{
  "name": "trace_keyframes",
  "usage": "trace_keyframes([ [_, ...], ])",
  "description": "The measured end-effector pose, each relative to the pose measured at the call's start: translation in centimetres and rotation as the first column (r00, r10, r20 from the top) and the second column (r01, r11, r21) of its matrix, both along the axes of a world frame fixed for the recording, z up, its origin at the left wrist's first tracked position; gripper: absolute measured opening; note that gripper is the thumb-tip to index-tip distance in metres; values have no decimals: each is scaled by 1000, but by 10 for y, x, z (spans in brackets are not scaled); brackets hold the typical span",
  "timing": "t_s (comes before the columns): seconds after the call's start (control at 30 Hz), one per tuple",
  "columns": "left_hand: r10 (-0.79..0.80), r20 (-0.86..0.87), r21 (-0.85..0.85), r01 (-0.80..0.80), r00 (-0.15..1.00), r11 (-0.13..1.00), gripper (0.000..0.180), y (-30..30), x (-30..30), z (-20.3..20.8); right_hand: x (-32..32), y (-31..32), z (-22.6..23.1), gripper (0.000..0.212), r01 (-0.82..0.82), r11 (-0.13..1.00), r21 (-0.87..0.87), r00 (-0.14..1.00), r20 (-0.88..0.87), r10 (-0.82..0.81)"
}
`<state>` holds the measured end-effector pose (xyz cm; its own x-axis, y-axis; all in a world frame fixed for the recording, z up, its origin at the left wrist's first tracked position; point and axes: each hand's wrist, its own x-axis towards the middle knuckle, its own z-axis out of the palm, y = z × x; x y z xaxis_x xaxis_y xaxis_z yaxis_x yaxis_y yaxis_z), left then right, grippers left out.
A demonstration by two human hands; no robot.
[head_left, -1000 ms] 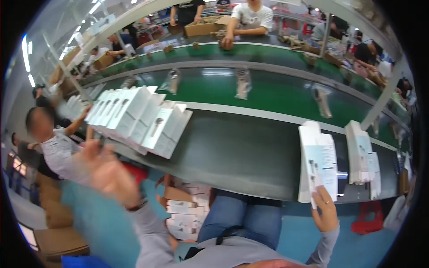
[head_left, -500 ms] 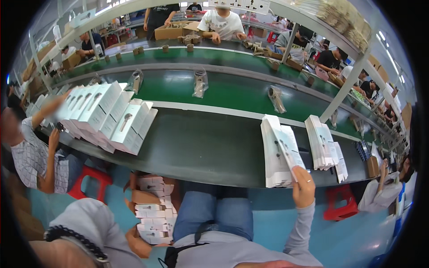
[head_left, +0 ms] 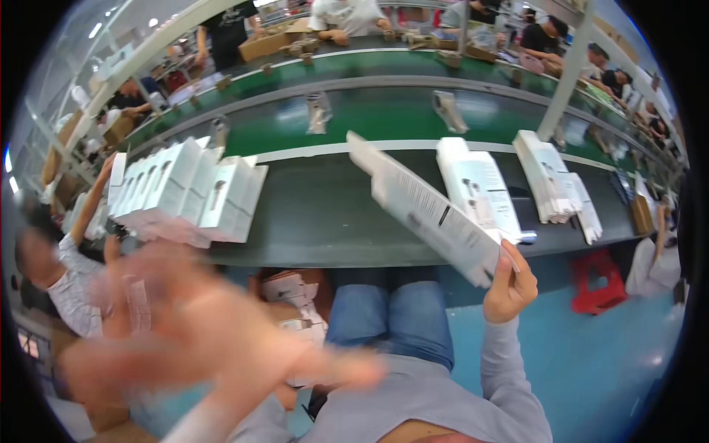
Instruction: Folding cardboard boxes on an assembly line and stacking them for further processing.
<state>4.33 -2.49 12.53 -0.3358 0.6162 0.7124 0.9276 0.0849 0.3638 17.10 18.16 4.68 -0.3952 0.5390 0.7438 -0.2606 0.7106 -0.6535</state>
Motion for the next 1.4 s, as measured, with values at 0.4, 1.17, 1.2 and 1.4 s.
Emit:
trace_keyframes([
  [0.4,-232,-7,-534,193,973,823,72,-11,-19,-68,-23,-34,-44,23,-404,489,-773,743,36,669],
  [1.17,-217,930,205,71,297,976,63,9,-39,-97,-119,-42,-80,44,-513,520,-683,777,-113,620],
  [1.2,-215,930,205,66,299,977,63,13,-43,-98,-126,-42,-77,44,-517,517,-683,773,-114,624],
  [1.4,17,705,24,-47,709,999,67,22,-55,-108,-134,-36,-82,49,-354,667,-655,869,34,494],
])
